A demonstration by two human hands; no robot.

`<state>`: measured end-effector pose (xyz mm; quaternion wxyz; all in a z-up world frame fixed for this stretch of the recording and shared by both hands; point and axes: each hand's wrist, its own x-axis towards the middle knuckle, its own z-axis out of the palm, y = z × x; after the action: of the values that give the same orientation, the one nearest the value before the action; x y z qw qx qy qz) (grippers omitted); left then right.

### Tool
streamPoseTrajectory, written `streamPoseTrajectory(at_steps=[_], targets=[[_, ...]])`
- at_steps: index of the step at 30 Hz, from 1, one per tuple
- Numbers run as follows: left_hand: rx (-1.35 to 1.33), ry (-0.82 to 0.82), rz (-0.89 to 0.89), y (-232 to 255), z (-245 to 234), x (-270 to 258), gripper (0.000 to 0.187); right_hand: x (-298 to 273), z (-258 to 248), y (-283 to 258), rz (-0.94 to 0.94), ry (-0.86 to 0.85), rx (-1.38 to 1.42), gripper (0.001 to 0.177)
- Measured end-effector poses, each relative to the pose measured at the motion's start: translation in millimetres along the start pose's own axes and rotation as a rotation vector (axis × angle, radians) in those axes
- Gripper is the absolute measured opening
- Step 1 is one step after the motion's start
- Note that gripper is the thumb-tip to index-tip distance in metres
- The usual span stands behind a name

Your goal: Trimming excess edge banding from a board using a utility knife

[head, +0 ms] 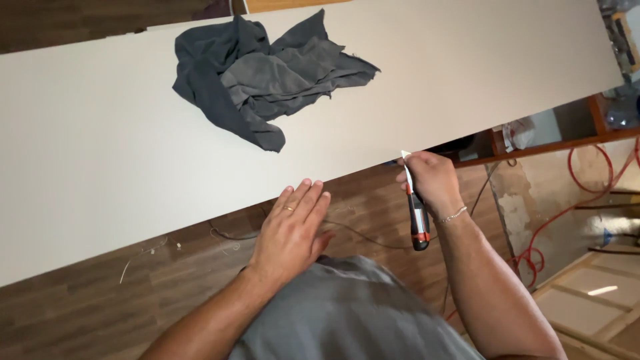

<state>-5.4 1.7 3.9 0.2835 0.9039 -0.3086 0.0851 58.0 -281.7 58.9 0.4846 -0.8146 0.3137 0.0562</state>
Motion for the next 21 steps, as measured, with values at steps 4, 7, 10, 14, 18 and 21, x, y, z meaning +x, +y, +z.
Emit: streamPoseTrajectory(at_steps=[4,7,10,14,18,21], targets=[[-0.01,-0.015,-0.028,4,0,0,0.077,-5,-1,-4,0.008,-0.014,0.005,0.024],[-0.01,-0.032,-0.028,3,-1,1,0.075,-8,7,-2,0.018,-0.036,0.012,0.023],[-0.02,-0.034,-0.018,0,-5,-2,0.074,-12,15,-4,0.009,-0.054,0.014,0.024],[-0.04,0.009,0.0,-10,-11,-10,0.074,-17,23,-5,0.018,-0.036,0.01,0.022],[-0.062,0.029,0.01,-26,-27,-26,0.074,-29,39,-12,0.019,-0.041,-0.007,0.023],[-0.064,0.016,0.007,-40,-43,-40,0.074,-40,55,-16,0.028,-0.038,-0.018,0.022]])
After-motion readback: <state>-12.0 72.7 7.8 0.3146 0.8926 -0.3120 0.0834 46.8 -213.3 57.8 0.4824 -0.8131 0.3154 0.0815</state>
